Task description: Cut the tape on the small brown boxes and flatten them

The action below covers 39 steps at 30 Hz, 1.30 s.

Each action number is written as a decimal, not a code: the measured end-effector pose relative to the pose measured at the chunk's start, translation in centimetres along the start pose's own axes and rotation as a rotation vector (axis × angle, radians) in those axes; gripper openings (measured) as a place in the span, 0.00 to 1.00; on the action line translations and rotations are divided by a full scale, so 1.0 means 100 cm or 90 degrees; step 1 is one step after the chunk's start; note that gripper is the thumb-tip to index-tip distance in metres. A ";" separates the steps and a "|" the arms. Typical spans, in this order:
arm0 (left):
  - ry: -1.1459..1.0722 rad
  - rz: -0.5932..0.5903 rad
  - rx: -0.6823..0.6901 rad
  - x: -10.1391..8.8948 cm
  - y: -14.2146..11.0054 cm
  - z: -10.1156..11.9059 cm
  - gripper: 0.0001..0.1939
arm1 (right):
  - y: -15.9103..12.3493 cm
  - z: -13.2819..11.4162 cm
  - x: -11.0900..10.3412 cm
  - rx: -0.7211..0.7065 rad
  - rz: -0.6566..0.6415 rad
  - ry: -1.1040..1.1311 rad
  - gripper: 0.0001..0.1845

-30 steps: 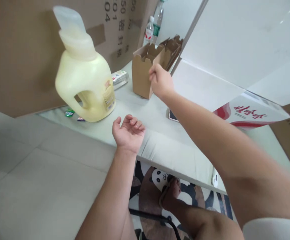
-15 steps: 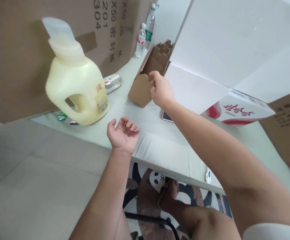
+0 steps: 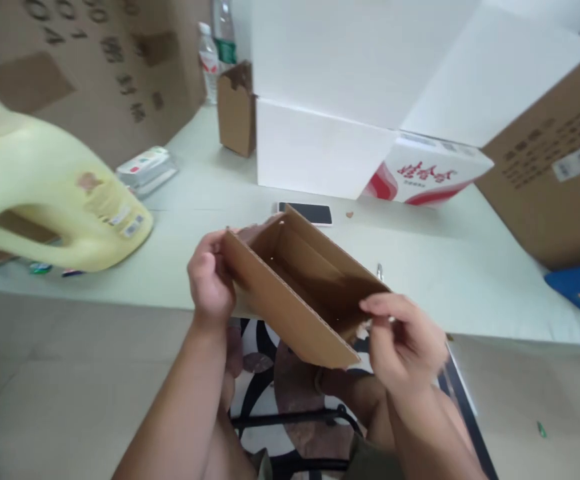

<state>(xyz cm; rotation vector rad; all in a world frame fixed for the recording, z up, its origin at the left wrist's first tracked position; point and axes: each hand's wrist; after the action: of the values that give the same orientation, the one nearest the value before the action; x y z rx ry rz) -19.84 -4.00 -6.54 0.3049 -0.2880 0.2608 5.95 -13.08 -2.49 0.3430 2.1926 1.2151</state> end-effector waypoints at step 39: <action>0.078 0.198 0.114 0.110 -0.023 -0.032 0.17 | -0.029 0.066 -0.020 0.154 0.100 0.185 0.22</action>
<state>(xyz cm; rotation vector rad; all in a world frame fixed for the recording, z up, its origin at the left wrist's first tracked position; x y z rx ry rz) -8.25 -2.78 -6.63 0.4186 -0.1898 0.6118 11.78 -11.18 -6.77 0.4697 2.6159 1.1415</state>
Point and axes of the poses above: each hand's wrist, its own y-axis towards the middle knuckle, its own x-axis out of the palm, z = x × y, and after that the axes turned 12 degrees about -x, right-handed
